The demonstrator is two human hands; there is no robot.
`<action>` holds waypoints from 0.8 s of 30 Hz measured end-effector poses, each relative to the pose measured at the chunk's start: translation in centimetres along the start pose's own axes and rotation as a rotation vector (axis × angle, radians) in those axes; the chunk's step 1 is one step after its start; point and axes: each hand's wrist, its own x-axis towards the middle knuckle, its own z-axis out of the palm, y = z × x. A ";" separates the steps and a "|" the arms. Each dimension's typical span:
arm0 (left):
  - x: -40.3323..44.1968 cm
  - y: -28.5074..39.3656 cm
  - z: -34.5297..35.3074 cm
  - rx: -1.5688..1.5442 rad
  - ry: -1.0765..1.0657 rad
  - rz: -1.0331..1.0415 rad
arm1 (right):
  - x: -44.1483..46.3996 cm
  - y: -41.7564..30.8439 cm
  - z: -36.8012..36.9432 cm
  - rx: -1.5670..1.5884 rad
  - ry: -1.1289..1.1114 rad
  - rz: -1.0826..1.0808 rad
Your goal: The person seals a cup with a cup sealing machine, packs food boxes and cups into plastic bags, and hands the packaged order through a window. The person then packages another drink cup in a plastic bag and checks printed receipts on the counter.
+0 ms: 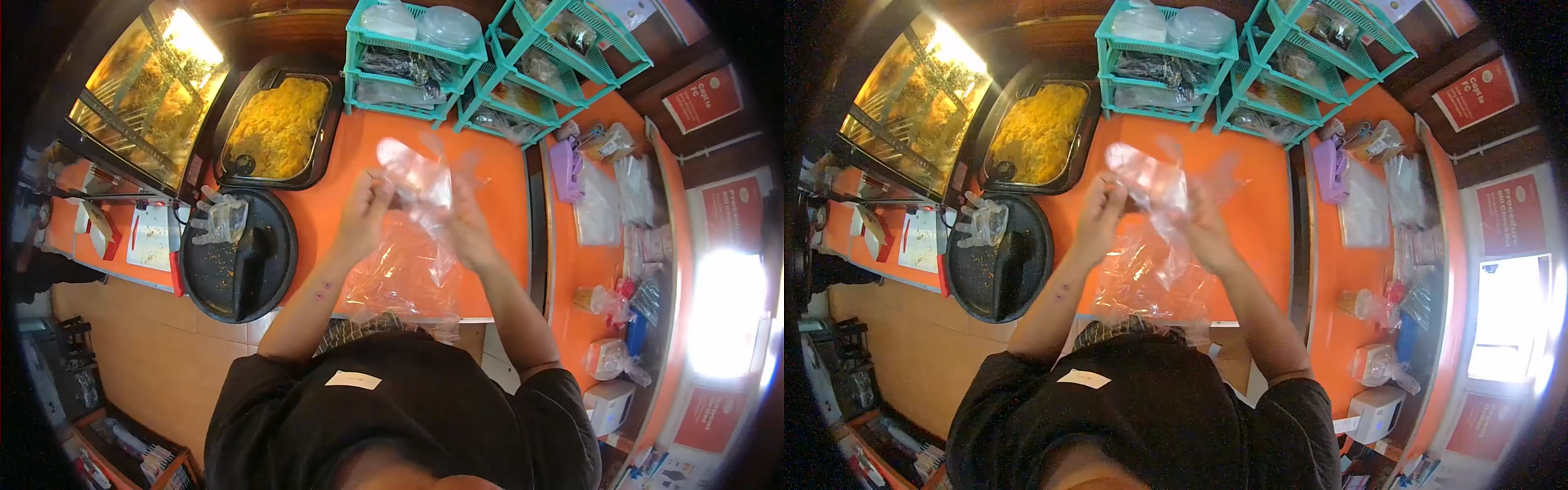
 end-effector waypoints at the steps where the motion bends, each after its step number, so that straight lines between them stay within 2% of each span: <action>1: -0.5 -0.6 0.0 0.002 -0.027 -0.018 | 0.2 1.3 -0.6 -0.148 -0.101 0.096; 2: -0.8 -1.1 -0.3 -0.073 0.064 -0.022 | 0.9 1.9 -1.0 -0.299 -0.202 0.185; 4: -1.5 -1.7 -0.7 -0.234 0.247 -0.034 | 2.6 1.6 -0.7 -0.430 -0.288 0.068; 5: -1.8 -1.4 -1.0 -0.225 0.281 0.044 | 3.7 1.4 -0.6 -0.496 -0.333 0.011; 7: -2.6 -0.6 -2.2 -0.167 0.418 0.045 | 8.0 -1.0 0.0 -0.670 -0.143 0.034; 8: -3.1 -0.2 -3.0 -0.138 0.488 0.046 | 11.6 -1.1 -0.5 -0.747 -0.073 -0.152; 11: -5.4 0.3 -5.6 0.094 0.474 0.113 | 23.5 -4.0 0.3 -1.041 0.114 -0.707; 13: -6.7 1.2 -5.9 0.078 0.500 0.123 | 30.2 -5.8 1.8 -1.205 0.148 -0.840; 16: -8.8 2.1 -5.7 0.125 0.545 0.135 | 35.6 -7.0 4.6 -1.667 0.200 -0.814; 17: -9.3 2.3 -5.8 0.154 0.560 0.140 | 37.2 -7.0 4.7 -1.701 0.181 -0.863; 20: -11.0 2.5 -6.0 0.221 0.581 0.139 | 42.9 -8.6 4.7 -1.559 0.088 -0.682; 23: -11.0 3.2 -6.1 0.187 0.604 0.109 | 45.8 -11.1 4.0 -1.221 0.275 -0.932; 24: -10.9 3.1 -6.1 0.168 0.609 0.091 | 45.8 -12.1 3.7 -1.209 0.250 -0.881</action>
